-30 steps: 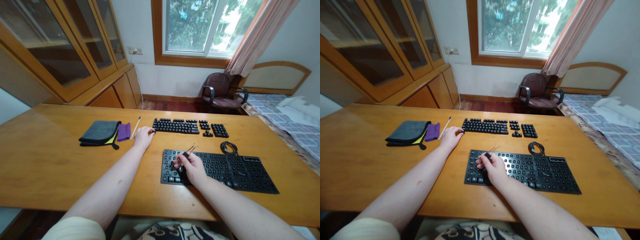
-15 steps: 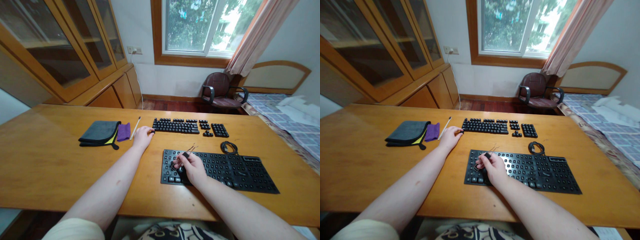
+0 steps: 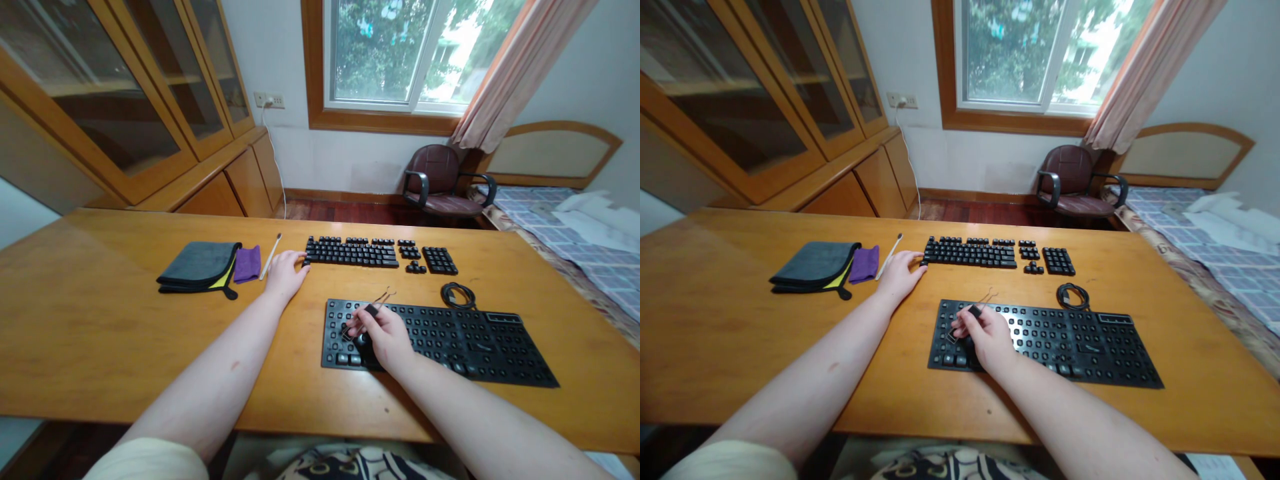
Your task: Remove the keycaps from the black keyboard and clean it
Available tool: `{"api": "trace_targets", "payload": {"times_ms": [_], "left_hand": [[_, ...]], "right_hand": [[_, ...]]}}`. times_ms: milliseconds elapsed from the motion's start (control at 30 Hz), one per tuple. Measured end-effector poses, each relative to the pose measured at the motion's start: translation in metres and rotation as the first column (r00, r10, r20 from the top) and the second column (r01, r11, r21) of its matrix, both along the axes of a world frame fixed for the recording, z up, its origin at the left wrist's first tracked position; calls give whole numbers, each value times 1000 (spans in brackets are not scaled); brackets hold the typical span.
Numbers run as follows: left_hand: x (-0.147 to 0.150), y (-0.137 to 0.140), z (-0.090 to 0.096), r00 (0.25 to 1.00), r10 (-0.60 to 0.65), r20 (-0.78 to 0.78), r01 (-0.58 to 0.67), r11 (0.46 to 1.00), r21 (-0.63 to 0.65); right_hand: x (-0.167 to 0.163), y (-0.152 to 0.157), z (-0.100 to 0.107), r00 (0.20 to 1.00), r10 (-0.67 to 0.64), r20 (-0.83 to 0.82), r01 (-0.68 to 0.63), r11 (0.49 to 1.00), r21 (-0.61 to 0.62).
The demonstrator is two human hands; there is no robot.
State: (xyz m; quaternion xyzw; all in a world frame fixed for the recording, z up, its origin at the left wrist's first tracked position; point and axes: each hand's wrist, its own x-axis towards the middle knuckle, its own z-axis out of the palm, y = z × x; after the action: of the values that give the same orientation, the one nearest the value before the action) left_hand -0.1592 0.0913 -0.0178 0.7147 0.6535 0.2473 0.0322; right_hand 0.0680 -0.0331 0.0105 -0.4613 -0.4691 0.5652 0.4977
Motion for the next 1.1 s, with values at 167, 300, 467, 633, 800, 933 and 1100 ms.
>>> {"api": "trace_targets", "payload": {"times_ms": [167, 300, 467, 633, 800, 933, 1100], "left_hand": [[8, -5, 0, 991, -17, -130, 17, 1000, 3], [8, -4, -3, 988, -5, -155, 1, 1000, -23], [6, -4, -4, 988, 4, -153, -7, 1000, -16], [9, -5, -3, 988, -24, -150, 23, 1000, -9], [11, -5, -3, 988, -43, -151, 40, 999, -20], [11, -5, -1, 989, -37, -146, 38, 999, 8], [8, -8, 4, 992, 9, -123, -1, 998, 62]], "right_hand": [[-1, 1, -3, 1000, -1, -2, 1, 1000, -4], [-1, 1, -2, 1000, -1, 4, 1, 1000, 0], [-1, 1, -3, 1000, 3, -2, -3, 1000, 3], [0, 1, -7, 1000, 8, -15, -8, 1000, 6], [0, 1, -7, 1000, 5, -17, -5, 1000, 6], [0, 1, -5, 1000, -1, -16, 1, 1000, 2], [0, 1, -4, 1000, 9, -22, -9, 1000, -5]]}}
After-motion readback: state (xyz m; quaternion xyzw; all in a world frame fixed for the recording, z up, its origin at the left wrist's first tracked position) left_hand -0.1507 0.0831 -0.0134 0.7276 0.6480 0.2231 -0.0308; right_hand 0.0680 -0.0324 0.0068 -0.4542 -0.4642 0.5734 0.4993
